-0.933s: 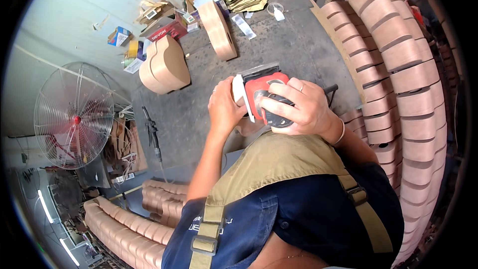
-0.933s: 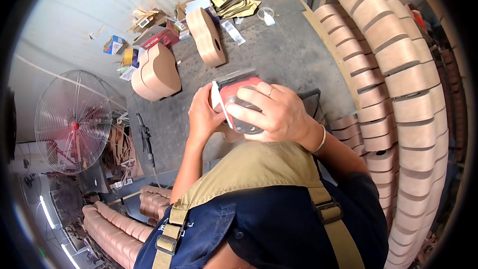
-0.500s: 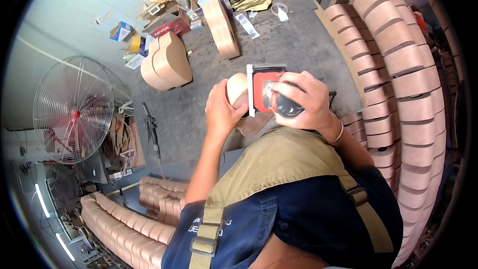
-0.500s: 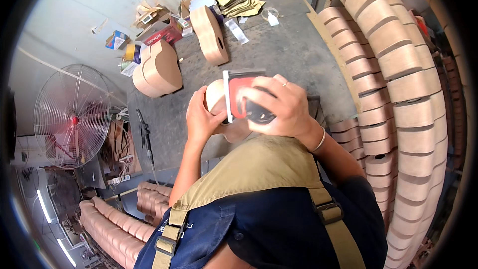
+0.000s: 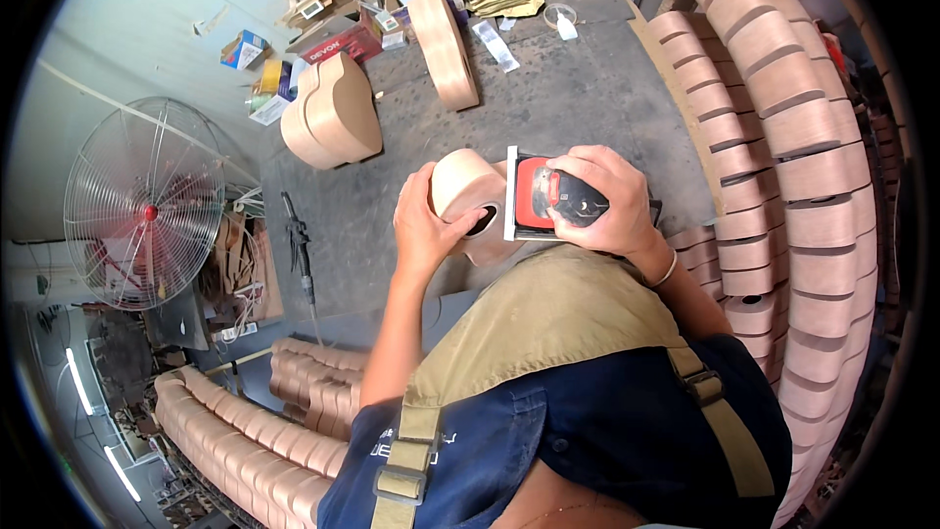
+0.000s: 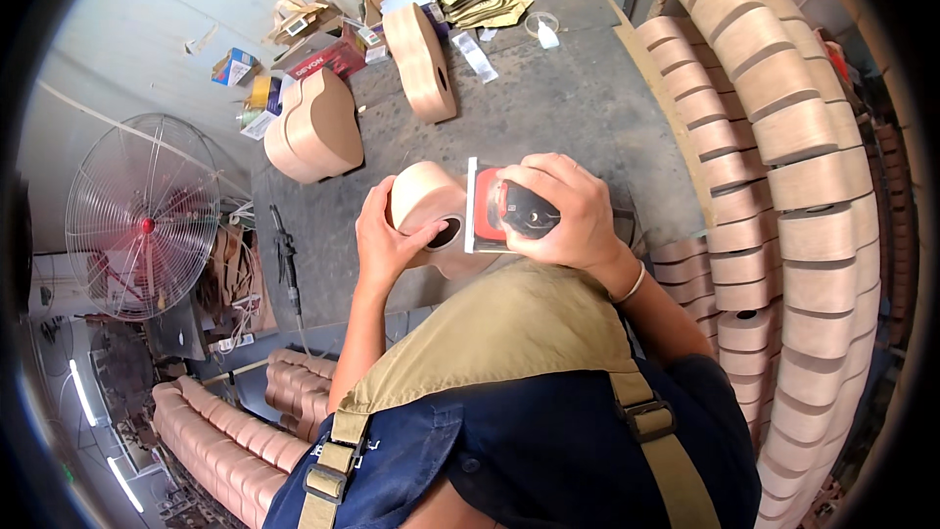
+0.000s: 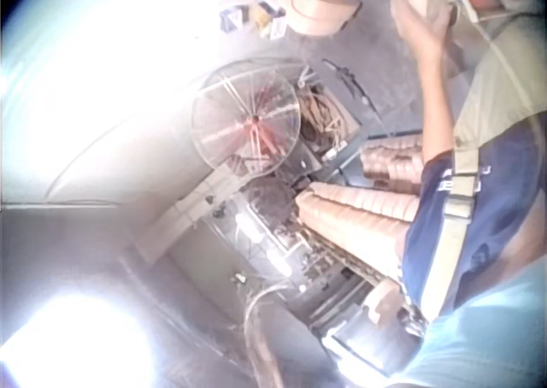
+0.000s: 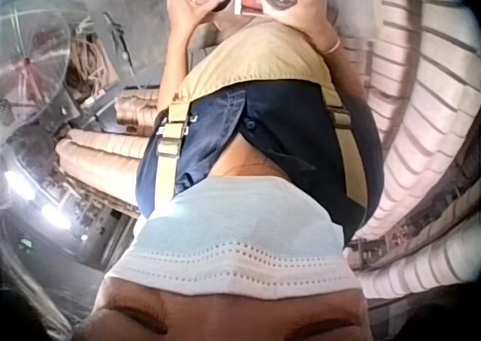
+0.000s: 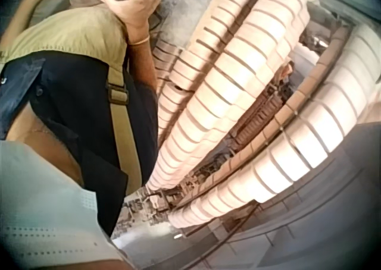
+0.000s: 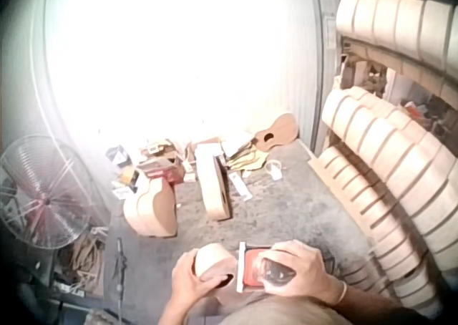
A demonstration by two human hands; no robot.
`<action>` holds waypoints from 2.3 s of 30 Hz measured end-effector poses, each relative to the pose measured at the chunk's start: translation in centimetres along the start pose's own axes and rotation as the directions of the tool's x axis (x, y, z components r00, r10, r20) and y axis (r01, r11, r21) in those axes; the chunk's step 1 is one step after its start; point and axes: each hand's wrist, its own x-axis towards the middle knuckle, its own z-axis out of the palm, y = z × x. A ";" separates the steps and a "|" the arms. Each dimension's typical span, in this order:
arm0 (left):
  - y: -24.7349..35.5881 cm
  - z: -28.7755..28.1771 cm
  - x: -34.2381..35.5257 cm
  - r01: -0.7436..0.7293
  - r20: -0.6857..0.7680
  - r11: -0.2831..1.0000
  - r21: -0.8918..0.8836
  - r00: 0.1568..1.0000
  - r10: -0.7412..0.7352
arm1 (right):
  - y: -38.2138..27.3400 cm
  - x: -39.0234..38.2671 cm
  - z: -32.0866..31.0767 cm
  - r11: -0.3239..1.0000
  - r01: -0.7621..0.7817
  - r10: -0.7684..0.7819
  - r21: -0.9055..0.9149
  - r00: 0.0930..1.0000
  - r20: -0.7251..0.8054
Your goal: The person uses a handheld electric sander to smooth the surface of a wooden guitar body. They systematically move the sander across the top, sides, and edges of the instrument, frequently rotating the body to access different areas.
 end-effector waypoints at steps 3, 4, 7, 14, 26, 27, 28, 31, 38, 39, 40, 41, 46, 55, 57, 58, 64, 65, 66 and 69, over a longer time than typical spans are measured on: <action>0.0 0.1 -0.1 -0.004 0.015 1.000 -0.011 1.000 0.004 | 0.0 1.2 -0.9 0.999 -0.019 0.018 0.046 1.000 0.024; 0.1 0.2 -0.1 -0.004 0.024 1.000 -0.019 1.000 0.004 | -0.1 1.9 -1.2 0.998 -0.006 0.003 0.068 0.999 0.040; 0.8 0.7 0.0 -0.041 0.080 0.999 0.006 0.996 0.041 | -1.0 4.3 -1.9 0.984 0.033 -0.049 0.172 0.995 0.088; 0.6 0.0 -0.1 -0.077 0.055 0.997 -0.031 0.995 0.079 | 1.0 4.7 -2.6 0.968 -0.074 0.021 0.239 0.976 0.217; 1.0 0.5 0.0 -0.141 0.101 0.990 0.000 0.985 0.140 | 0.9 5.8 -2.4 0.954 -0.047 -0.016 0.297 0.978 0.208; 1.4 0.7 0.1 -0.125 0.126 0.992 0.003 0.984 0.124 | 0.5 6.5 -2.4 0.953 0.000 -0.068 0.304 0.975 0.212; 1.5 0.7 0.1 -0.124 0.132 0.992 0.005 0.984 0.123 | 0.0 7.1 -2.6 0.949 0.048 -0.120 0.312 0.969 0.215; 1.4 0.6 0.1 -0.144 0.107 0.990 0.014 0.984 0.141 | -0.4 7.4 -3.2 0.961 0.033 -0.107 0.275 0.960 0.260; 0.0 -0.2 0.2 -0.132 0.050 0.991 -0.027 0.990 0.133 | 2.0 3.1 -2.4 0.967 -0.121 0.075 0.225 0.977 0.201; 0.0 -0.3 0.2 -0.125 0.051 0.992 -0.027 0.991 0.126 | 2.0 2.7 -2.3 0.962 -0.147 0.102 0.231 0.975 0.196; 0.1 -0.4 0.3 -0.119 0.054 0.992 -0.028 0.991 0.120 | 2.0 2.5 -2.2 0.956 -0.173 0.130 0.236 0.973 0.191; 0.2 -0.4 0.3 -0.119 0.060 0.993 -0.029 0.991 0.120 | 1.9 2.6 -2.3 0.962 -0.144 0.103 0.234 0.979 0.178; 1.3 0.6 0.8 -0.100 0.125 0.995 -0.021 0.987 0.102 | 0.3 5.1 -3.1 0.977 0.047 -0.079 0.206 0.985 0.151; 2.4 1.7 1.1 -0.107 0.141 0.994 0.007 0.984 0.105 | -3.3 6.0 -4.0 0.965 0.259 -0.258 0.033 0.929 0.265; 1.7 1.2 1.0 -0.081 0.119 0.997 -0.013 0.989 0.082 | -2.3 5.1 -3.9 0.985 0.175 -0.172 0.009 0.961 0.215; 1.3 0.9 0.8 -0.076 0.088 0.997 -0.026 0.993 0.078 | -1.8 4.5 -3.7 0.991 0.131 -0.128 -0.001 0.973 0.190; 0.0 -0.3 0.2 -0.046 0.002 0.997 -0.059 0.999 0.046 | 0.4 0.2 -0.3 0.995 -0.062 0.062 0.077 0.998 0.012; -0.1 -0.3 0.1 -0.041 -0.007 0.998 -0.050 0.999 0.040 | 0.2 0.1 0.0 0.995 -0.064 0.064 0.082 0.998 -0.002; -0.2 -0.3 -0.1 -0.036 -0.015 0.998 -0.042 0.999 0.035 | -0.1 0.1 0.2 0.994 -0.065 0.067 0.087 0.998 -0.017; -0.3 0.2 -0.5 -0.020 -0.033 1.000 0.006 0.999 0.021 | -1.4 1.3 0.0 1.000 0.005 -0.003 0.031 0.999 -0.044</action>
